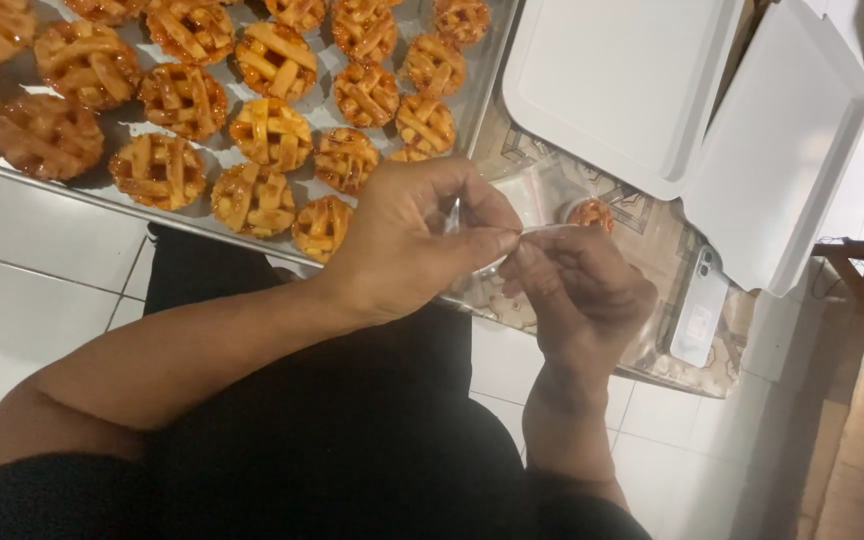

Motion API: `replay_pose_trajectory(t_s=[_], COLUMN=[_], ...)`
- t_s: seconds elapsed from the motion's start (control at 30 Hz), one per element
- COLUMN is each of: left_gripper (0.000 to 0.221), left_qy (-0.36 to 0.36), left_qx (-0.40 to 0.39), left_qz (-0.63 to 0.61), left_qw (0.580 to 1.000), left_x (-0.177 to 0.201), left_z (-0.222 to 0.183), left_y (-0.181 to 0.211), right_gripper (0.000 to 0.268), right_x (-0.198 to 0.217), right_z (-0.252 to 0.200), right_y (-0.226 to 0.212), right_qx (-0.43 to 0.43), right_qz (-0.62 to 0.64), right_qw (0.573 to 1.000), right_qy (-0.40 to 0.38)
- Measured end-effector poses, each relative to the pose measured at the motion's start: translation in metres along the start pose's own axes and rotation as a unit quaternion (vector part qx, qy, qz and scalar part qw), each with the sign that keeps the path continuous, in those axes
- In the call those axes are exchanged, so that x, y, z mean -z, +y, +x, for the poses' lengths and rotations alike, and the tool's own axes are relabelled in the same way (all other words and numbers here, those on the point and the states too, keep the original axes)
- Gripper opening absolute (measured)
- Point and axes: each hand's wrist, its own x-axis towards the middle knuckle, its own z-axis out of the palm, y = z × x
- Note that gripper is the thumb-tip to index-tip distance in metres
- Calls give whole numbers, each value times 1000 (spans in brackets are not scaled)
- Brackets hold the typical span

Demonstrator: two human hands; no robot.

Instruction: Packing individual lattice-topped pastries into small plastic bags from a baking tray

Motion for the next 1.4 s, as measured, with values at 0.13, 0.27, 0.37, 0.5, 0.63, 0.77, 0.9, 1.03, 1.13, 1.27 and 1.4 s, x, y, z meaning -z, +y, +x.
replay_pose_trajectory(t_s=[0.13,0.27,0.37,0.5,0.63,0.77,0.9,1.03,1.13,1.27,1.4], left_gripper=[10,19,21,22,32,35,35,48,56,59,64], left_qy=[43,-7,-20,-91,-145,-150,-171,-162,-170,-189,-195], left_qx=[6,61,117,122,218,207,154,178,185,177,220], left_qz=[20,-110,-141,-199,-388,-352,-224,-196,-144,-127,-102], left_qw=[999,992,983,968,884,900,947,951,957,958,950], left_x=[-1,3,5,13,18,17,18,15,16,16,14], left_z=[-1,-1,-1,1,5,4,2,4,4,6,10], left_y=[-7,-8,-8,-12,-16,-23,-25,-12,-8,-7,-3], right_gripper=[2,4,4,5,5,10,11,13,12,15,19], right_x=[2,3,2,7,10,19,22,26,26,29,32], right_z=[-2,-2,0,-2,2,2,1,0,1,1,0], right_y=[2,1,-2,0,2,14,17,21,20,22,25], right_qx=[7,-44,-29,-40,-3,-9,-2,-1,-11,-29,-34], right_qz=[-7,44,48,80,105,216,250,257,259,301,335], right_qw=[1000,998,998,996,994,976,967,964,963,945,930], right_qy=[-9,17,15,29,3,-25,-52,-69,-77,-123,-149])
